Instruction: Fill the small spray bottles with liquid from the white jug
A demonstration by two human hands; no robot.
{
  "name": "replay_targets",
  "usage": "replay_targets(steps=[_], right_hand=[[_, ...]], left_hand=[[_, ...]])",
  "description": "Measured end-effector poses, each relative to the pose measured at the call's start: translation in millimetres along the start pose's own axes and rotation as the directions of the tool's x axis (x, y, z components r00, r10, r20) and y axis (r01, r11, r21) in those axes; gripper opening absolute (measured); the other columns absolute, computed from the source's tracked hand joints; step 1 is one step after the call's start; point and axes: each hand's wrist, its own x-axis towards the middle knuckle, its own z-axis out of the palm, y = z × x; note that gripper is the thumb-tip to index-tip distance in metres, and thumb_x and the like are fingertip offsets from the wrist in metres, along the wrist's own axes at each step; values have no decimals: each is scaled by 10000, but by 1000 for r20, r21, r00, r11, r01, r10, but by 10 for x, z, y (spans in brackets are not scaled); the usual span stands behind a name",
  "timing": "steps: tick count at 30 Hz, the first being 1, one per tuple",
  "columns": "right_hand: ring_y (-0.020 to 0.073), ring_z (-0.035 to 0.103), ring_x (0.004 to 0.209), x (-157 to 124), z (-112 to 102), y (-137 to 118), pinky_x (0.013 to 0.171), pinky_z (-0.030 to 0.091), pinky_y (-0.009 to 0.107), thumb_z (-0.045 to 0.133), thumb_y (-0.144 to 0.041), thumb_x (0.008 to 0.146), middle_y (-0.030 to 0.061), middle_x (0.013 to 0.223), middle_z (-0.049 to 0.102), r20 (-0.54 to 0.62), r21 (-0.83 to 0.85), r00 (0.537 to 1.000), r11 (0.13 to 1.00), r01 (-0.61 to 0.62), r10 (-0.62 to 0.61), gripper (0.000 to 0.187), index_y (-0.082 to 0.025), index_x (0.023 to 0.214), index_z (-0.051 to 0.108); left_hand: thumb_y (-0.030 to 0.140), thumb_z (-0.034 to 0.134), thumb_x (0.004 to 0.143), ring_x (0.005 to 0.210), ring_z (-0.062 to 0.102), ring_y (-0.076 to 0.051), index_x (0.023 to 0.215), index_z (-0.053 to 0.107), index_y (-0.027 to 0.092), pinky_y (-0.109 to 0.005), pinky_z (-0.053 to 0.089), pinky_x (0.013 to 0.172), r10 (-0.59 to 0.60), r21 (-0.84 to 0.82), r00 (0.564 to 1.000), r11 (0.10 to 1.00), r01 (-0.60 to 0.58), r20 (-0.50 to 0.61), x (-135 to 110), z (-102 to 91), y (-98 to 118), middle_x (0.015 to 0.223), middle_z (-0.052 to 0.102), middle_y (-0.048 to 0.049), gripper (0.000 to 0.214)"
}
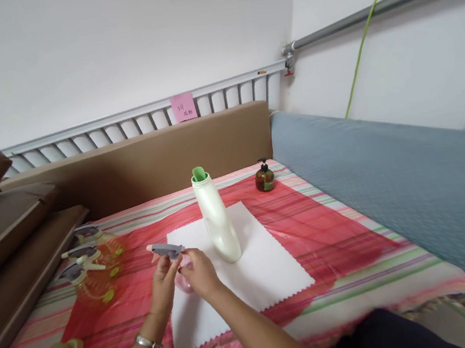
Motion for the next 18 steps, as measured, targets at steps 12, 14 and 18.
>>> replay_targets(steps=[12, 14, 18], right_hand=[[194, 587, 892, 47, 69, -203, 814, 446, 312, 617, -260, 661, 54, 930, 633, -122, 11, 991, 999, -52, 53, 294, -171, 935, 560], [200, 588, 875, 80, 112, -195, 805, 448, 322, 611, -263, 660, 53, 903, 631, -142, -19, 988, 997, -69, 66, 270, -171, 907, 553], [207, 592, 869, 85, 106, -214, 791, 456, 326, 587, -279, 684, 65, 904, 628, -145, -107, 988, 991, -75, 59, 246, -168, 901, 554]], left_hand=[[276, 593, 717, 964, 574, -225, 970, 595, 173, -352, 408, 894, 55, 73, 992, 996, -47, -116, -20, 65, -84, 968, 638, -67, 273], [266, 578, 725, 925, 586, -220, 947, 591, 171, -350, 424, 869, 63, 79, 989, 995, -53, -135, -35, 95, -76, 936, 639, -64, 243], [274, 566, 734, 931, 593, -229, 970, 576, 169, -362, 436, 855, 73, 76, 986, 995, -62, -151, -43, 127, -62, 955, 640, -75, 258]])
